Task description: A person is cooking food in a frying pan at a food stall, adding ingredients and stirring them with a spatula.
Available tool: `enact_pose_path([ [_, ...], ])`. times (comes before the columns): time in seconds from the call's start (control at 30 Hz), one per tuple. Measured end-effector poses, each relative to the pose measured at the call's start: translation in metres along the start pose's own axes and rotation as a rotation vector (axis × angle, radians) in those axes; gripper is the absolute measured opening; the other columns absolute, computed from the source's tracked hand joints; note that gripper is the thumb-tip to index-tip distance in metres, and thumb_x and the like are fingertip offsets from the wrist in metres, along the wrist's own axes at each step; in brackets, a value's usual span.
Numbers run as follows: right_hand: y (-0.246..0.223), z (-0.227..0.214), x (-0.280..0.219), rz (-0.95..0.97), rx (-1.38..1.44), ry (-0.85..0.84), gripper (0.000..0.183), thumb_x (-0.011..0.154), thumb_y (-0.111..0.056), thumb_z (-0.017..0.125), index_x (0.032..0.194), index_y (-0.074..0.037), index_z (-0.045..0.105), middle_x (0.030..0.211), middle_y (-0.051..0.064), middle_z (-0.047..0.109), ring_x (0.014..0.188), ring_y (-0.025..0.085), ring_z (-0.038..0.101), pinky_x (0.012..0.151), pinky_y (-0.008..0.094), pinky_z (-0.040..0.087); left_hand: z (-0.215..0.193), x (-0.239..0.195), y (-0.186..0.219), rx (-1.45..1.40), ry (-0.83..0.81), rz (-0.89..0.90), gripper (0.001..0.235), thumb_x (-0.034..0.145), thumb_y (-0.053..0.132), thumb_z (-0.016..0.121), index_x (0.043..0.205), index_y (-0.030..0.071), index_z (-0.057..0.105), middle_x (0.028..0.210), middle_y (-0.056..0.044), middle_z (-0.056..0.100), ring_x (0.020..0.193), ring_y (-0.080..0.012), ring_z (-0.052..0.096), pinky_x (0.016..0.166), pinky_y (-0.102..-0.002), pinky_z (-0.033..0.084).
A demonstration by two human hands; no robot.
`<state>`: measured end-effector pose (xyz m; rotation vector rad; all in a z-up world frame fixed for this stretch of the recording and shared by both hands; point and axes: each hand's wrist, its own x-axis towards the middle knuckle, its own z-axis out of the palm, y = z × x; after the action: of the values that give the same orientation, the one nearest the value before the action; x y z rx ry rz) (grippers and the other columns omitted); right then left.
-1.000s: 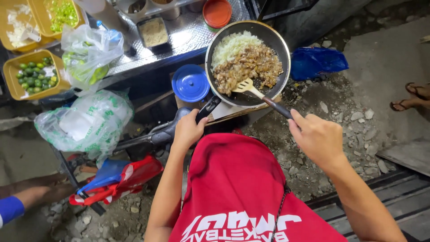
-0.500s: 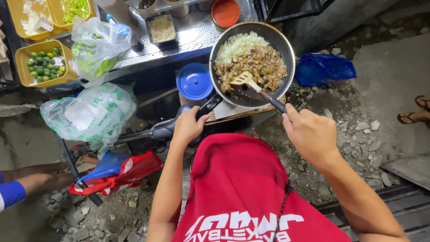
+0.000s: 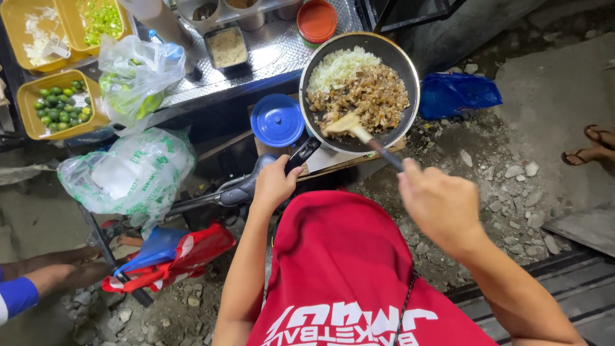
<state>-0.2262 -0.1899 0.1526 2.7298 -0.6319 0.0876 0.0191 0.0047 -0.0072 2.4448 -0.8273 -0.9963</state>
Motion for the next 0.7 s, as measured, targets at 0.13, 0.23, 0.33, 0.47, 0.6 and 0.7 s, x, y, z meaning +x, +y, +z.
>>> enact_pose_path([
  [0.13, -0.007, 0.012, 0.001, -0.042, -0.023, 0.033, 0.03, 0.094, -0.036, 0.063, 0.115, -0.024, 0.08, 0.058, -0.002, 0.059, 0.042, 0.019, 0.064, 0.045, 0.032, 0.052, 0.0, 0.002, 0.001, -0.011, -0.029, 0.003, 0.051, 0.098, 0.048, 0.058, 0.136, 0.014, 0.063, 0.111, -0.027, 0.072, 0.11, -0.05, 0.068, 0.097, -0.059, 0.053],
  [0.23, -0.008, -0.006, -0.003, -0.003, -0.061, 0.01, 0.03, 0.094, -0.038, 0.063, 0.115, -0.026, 0.08, 0.058, -0.002, 0.058, 0.042, 0.019, 0.063, 0.045, 0.033, 0.052, 0.002, 0.002, -0.004, -0.009, -0.041, -0.005, 0.051, 0.098, 0.05, 0.058, 0.135, 0.015, 0.063, 0.112, -0.026, 0.072, 0.111, -0.0493, 0.068, 0.097, -0.059, 0.053],
  [0.33, -0.024, -0.001, 0.008, 0.033, -0.042, 0.02, 0.03, 0.096, -0.039, 0.061, 0.116, -0.025, 0.08, 0.059, -0.001, 0.058, 0.042, 0.019, 0.063, 0.045, 0.033, 0.051, 0.001, 0.002, -0.002, -0.012, -0.047, -0.005, 0.05, 0.098, 0.049, 0.058, 0.134, 0.016, 0.063, 0.111, -0.026, 0.073, 0.111, -0.0491, 0.068, 0.096, -0.059, 0.053],
  [0.47, -0.034, 0.016, 0.012, 0.042, -0.007, 0.012, 0.032, 0.095, -0.038, 0.061, 0.118, -0.025, 0.079, 0.06, -0.001, 0.06, 0.045, 0.02, 0.066, 0.045, 0.035, 0.053, 0.001, 0.003, -0.004, -0.023, -0.051, -0.002, 0.047, 0.098, 0.048, 0.058, 0.133, 0.016, 0.063, 0.111, -0.026, 0.073, 0.111, -0.049, 0.068, 0.096, -0.058, 0.054],
  [0.6, -0.004, 0.016, 0.007, 0.139, -0.056, -0.026, 0.032, 0.099, -0.042, 0.059, 0.118, -0.028, 0.081, 0.06, 0.004, 0.062, 0.047, 0.026, 0.067, 0.047, 0.039, 0.054, 0.0, 0.003, -0.002, -0.019, -0.065, -0.028, 0.048, 0.098, 0.048, 0.058, 0.133, 0.015, 0.063, 0.111, -0.026, 0.073, 0.111, -0.0482, 0.069, 0.097, -0.057, 0.054],
  [0.7, 0.006, 0.038, 0.01, 0.169, -0.073, -0.043, 0.03, 0.102, -0.038, 0.06, 0.118, -0.025, 0.081, 0.06, 0.003, 0.064, 0.049, 0.025, 0.068, 0.049, 0.036, 0.054, 0.002, 0.004, -0.004, -0.037, -0.049, -0.029, 0.049, 0.098, 0.048, 0.059, 0.133, 0.015, 0.063, 0.11, -0.025, 0.073, 0.11, -0.0479, 0.069, 0.095, -0.057, 0.055],
])
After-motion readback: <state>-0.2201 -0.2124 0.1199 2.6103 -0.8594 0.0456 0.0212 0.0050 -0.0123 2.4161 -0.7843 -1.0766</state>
